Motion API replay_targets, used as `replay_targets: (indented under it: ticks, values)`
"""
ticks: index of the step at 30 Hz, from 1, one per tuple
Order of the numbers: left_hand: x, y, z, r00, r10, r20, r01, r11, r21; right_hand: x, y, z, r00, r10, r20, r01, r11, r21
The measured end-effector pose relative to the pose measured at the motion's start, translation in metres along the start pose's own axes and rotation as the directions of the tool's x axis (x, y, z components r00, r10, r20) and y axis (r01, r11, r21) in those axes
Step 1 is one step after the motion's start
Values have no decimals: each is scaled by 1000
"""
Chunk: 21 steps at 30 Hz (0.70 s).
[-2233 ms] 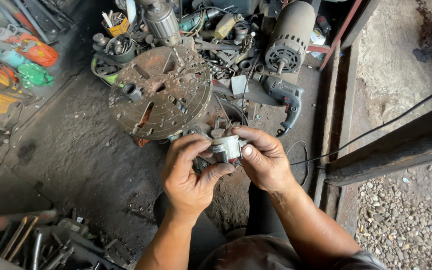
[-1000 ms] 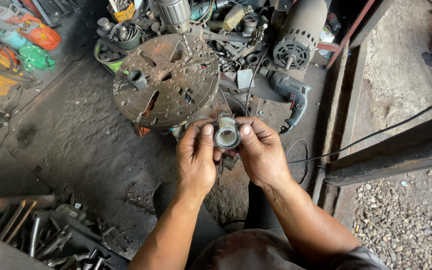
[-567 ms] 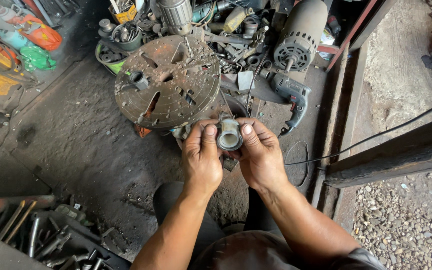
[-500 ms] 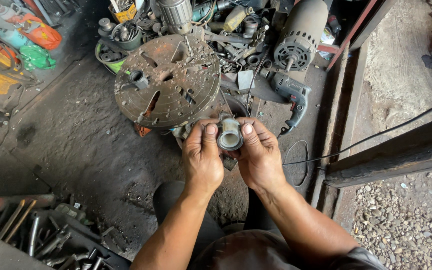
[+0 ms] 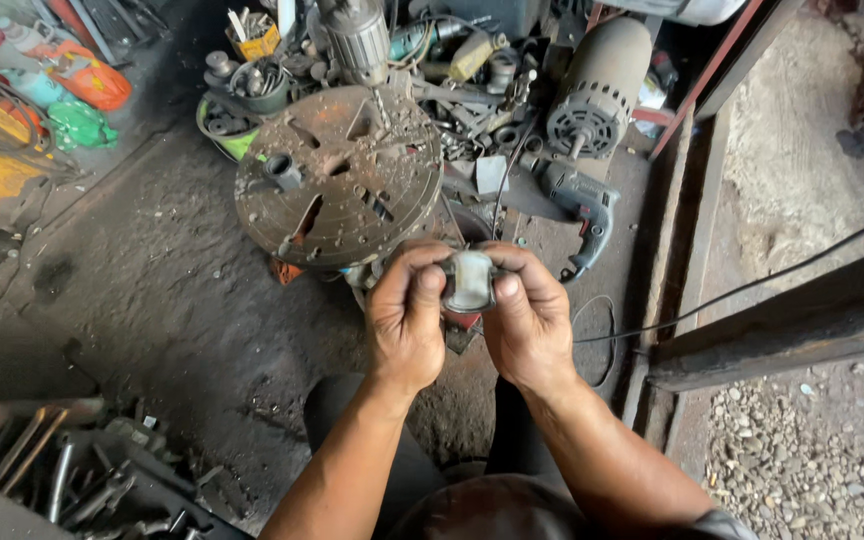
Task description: The person uses a handheld grinder to smooth the edges of a small metal piece and then fits it onto a larger metal component.
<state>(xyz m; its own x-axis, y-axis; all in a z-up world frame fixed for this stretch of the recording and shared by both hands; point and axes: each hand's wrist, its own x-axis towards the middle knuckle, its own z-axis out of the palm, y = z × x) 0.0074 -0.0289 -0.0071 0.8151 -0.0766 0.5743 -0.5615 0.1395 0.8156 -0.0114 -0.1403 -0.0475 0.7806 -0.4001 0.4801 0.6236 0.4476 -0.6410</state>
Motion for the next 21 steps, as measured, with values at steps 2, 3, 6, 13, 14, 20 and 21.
replay_targets:
  ticks: [2,3,6,13,14,20,21]
  values:
    - [4,4,-2,999,33,25,-32,999,-35,7,3,-7,999,-36,35,36,999,7]
    - [5,5,-4,997,58,52,-54,996,-69,8,5,-11,996,-67,60,66,998,15]
    - [-2,-9,-4,998,-16,61,24,990,-139,13,-4,0,988,-134,75,135,991,-3]
    - [-25,-15,8,951,-307,22,303,923,-237,14,-8,-9,951,-259,170,300,902,-309]
    - [-26,-14,12,940,-341,8,317,865,-389,10,-12,-8,944,-246,218,318,853,-413]
    - [-47,-25,0,808,-584,-77,428,672,-604,-21,-6,-4,862,-174,475,457,673,-581]
    - [-54,-33,-5,734,-669,-118,448,607,-656,-28,-2,-7,848,-129,515,459,664,-590]
